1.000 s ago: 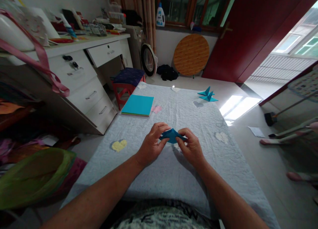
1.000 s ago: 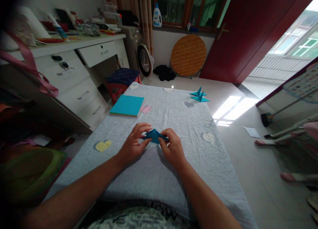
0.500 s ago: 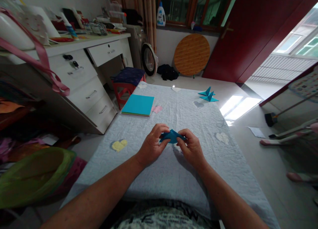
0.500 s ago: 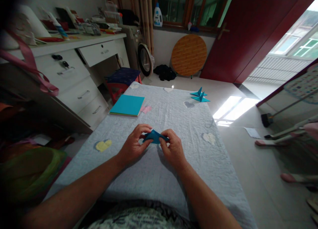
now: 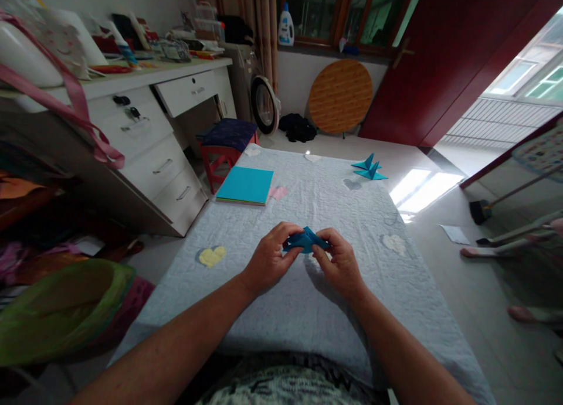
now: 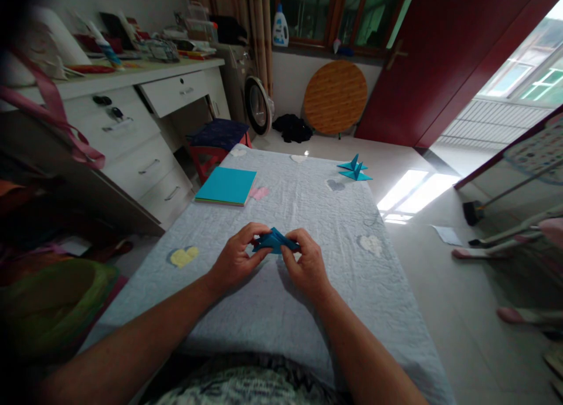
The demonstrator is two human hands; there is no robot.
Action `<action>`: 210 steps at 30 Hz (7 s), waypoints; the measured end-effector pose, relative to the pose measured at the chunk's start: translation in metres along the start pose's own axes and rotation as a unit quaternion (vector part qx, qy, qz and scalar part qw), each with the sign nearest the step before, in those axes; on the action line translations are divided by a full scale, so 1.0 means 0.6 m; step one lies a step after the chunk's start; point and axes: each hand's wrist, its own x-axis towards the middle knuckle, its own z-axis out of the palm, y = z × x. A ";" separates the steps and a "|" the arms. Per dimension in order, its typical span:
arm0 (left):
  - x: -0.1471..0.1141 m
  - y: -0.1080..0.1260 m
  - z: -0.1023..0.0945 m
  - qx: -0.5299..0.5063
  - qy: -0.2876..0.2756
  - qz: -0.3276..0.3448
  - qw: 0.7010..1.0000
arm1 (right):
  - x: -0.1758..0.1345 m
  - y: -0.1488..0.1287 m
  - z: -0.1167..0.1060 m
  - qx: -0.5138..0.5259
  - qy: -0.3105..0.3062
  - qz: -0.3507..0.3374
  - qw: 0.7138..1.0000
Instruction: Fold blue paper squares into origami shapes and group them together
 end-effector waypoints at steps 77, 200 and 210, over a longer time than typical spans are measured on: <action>0.005 -0.009 -0.013 -0.035 -0.045 -0.020 0.998 | -0.004 -0.002 -0.005 0.181 0.069 0.064 0.979; 0.007 0.006 -0.017 -0.135 -0.047 -0.058 0.988 | -0.011 -0.019 0.001 -0.027 -0.001 -0.112 0.993; 0.009 0.004 -0.021 -0.148 -0.084 -0.055 0.984 | -0.003 -0.014 -0.003 0.186 -0.017 0.121 0.975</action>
